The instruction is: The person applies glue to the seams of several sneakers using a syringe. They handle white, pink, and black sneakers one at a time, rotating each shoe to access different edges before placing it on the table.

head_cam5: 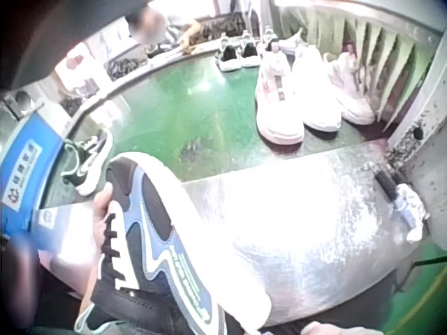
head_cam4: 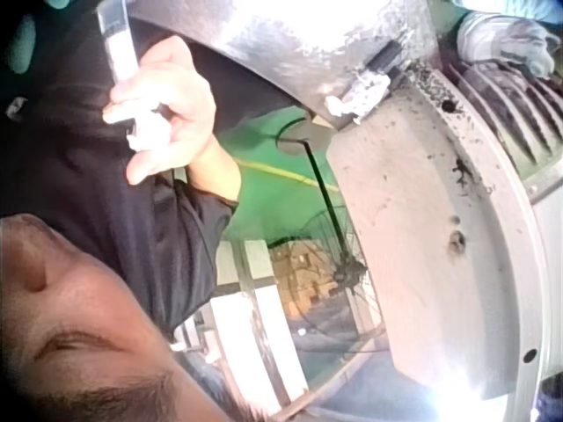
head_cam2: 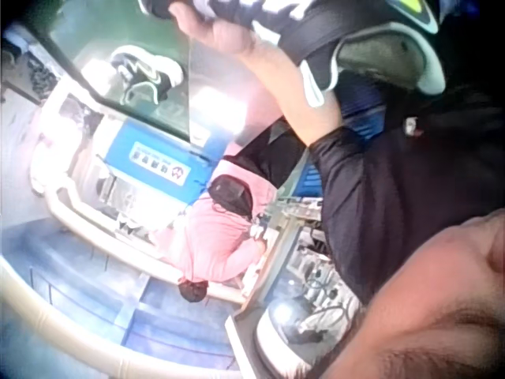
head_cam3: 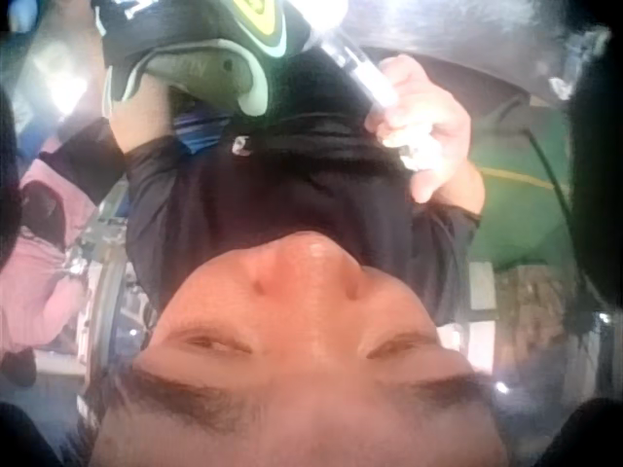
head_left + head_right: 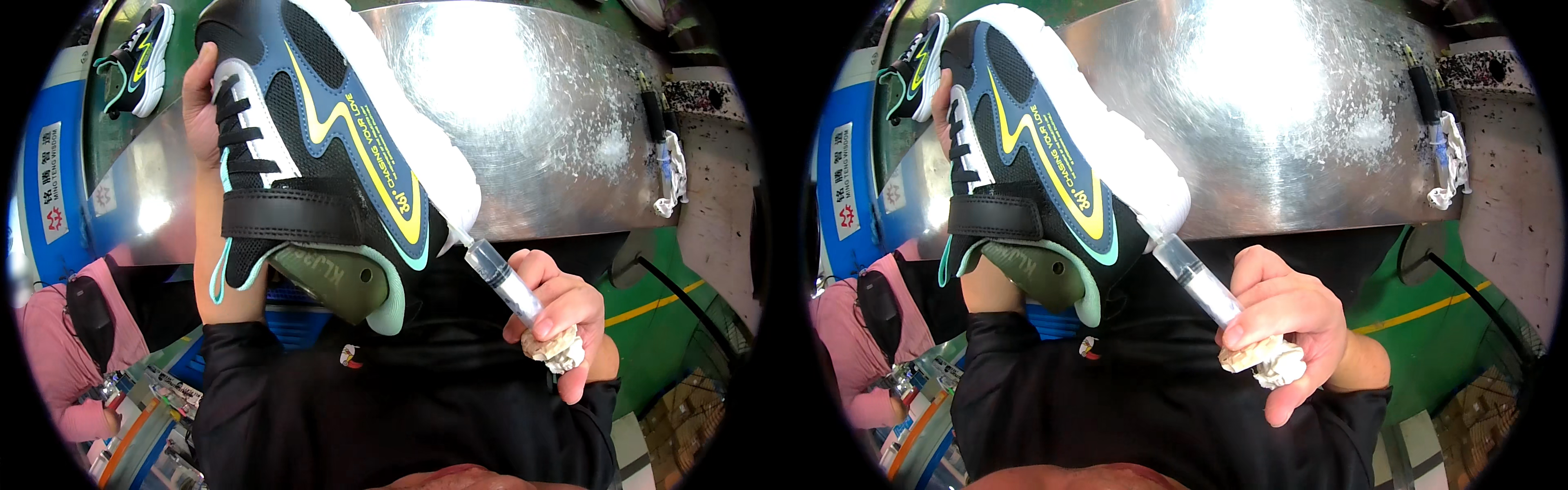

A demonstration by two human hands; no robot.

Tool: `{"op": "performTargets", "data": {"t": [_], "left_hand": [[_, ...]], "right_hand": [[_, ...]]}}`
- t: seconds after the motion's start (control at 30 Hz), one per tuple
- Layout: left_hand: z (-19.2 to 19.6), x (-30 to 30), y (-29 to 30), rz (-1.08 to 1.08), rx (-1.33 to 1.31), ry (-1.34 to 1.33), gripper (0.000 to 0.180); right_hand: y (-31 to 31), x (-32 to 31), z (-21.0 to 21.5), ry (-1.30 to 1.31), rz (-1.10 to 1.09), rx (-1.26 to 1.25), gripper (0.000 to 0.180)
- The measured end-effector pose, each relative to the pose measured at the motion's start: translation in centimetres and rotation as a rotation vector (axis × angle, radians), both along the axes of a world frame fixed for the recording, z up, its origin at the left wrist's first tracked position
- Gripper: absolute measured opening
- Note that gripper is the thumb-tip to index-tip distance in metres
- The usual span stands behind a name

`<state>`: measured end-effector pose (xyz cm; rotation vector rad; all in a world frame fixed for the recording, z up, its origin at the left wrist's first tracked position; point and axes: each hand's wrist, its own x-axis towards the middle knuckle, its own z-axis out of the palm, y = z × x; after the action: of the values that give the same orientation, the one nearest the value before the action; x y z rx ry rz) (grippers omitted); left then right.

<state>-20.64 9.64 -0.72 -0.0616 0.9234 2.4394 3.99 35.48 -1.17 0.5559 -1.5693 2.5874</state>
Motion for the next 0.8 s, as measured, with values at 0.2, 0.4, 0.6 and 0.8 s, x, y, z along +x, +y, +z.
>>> {"op": "performTargets", "data": {"t": [0.2, 0.4, 0.6, 0.8], "left_hand": [[0.3, 0.4, 0.0, -0.015, -0.072, -0.035, 0.044], [0.3, 0.8, -3.1, -0.049, -0.243, -0.083, 0.048], [1.5, 3.5, -6.0, -0.051, -0.399, -0.106, 0.044], [0.7, 7.0, -12.3, 0.081, -0.639, -0.062, 0.044]], "right_hand": [[0.0, 0.4, -0.6, 0.023, -0.032, 0.011, 0.065], [0.4, 0.1, -1.0, 0.047, -0.018, 0.130, 0.064], [0.1, -0.3, -1.1, 0.035, -0.085, 0.147, 0.061], [-0.5, -1.0, -0.6, 0.017, -0.056, 0.206, 0.058]]}}
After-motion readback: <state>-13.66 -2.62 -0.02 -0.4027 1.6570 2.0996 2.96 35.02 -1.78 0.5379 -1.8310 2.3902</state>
